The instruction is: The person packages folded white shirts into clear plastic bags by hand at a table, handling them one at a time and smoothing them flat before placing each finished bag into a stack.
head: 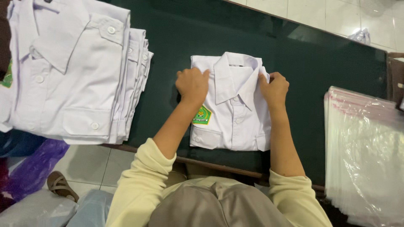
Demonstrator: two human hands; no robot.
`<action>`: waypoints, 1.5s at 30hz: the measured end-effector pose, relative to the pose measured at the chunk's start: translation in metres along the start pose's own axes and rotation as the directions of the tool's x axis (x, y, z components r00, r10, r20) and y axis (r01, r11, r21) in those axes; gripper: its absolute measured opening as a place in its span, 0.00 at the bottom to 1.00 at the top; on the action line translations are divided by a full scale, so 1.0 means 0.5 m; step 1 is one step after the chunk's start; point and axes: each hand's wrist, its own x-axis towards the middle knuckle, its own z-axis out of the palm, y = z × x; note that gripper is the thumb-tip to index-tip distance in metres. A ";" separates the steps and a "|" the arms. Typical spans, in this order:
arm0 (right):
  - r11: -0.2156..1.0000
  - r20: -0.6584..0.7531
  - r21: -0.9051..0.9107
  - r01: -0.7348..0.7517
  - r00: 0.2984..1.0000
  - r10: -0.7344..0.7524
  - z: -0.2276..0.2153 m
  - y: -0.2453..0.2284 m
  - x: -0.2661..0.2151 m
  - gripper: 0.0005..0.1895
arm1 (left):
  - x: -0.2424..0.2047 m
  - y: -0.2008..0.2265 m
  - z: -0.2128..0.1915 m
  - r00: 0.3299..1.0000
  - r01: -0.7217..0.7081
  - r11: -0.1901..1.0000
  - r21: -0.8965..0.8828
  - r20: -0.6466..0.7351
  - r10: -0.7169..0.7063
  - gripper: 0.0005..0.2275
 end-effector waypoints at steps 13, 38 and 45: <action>0.839 0.206 0.531 -0.121 0.979 0.011 0.031 0.073 0.080 0.11 | 0.072 -0.085 0.095 0.823 0.552 0.192 -0.812 0.567 0.034 0.16; 0.749 0.122 -0.354 0.560 0.822 -0.557 0.013 -0.260 -0.470 0.38 | 0.064 -0.024 -0.054 0.980 0.010 0.936 -0.352 0.191 0.062 0.14; 0.782 0.125 0.000 0.623 0.776 -0.618 0.003 -0.244 -0.462 0.32 | 0.105 -0.056 -0.039 0.928 0.222 0.846 -0.484 0.372 -0.031 0.12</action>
